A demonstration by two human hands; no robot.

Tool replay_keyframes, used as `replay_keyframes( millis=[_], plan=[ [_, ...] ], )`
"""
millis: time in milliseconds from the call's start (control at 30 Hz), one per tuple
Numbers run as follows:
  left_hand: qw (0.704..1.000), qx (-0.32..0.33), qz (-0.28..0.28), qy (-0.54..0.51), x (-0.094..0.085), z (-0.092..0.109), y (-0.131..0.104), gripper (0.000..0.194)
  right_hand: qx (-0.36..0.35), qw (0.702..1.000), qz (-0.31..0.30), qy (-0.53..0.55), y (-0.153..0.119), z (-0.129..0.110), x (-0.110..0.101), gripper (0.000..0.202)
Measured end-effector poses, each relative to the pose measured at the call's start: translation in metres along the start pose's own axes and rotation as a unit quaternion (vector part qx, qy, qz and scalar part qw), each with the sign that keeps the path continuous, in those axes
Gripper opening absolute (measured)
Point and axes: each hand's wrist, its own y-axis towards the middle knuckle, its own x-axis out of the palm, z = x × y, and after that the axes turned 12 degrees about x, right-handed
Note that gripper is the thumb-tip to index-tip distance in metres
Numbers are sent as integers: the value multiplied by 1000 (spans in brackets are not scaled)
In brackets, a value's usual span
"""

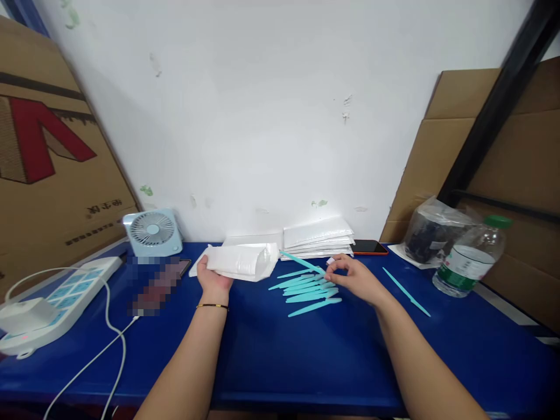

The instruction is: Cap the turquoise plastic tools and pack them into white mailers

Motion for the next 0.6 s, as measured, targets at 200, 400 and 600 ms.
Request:
replay_keyframes(
  millis=[200,400,600],
  plan=[
    [985,-106,-113,-77,-5,5,-11,21,-17,998,-59,-17,4,14,-9,14],
    [992,-74,-72,-70,0,4,-8,29,-51,992,-98,-66,2,15,-4,11],
    [995,-95,14,9,-4,1,14,33,-25,961,-143,-233,1,13,-6,11]
  ],
)
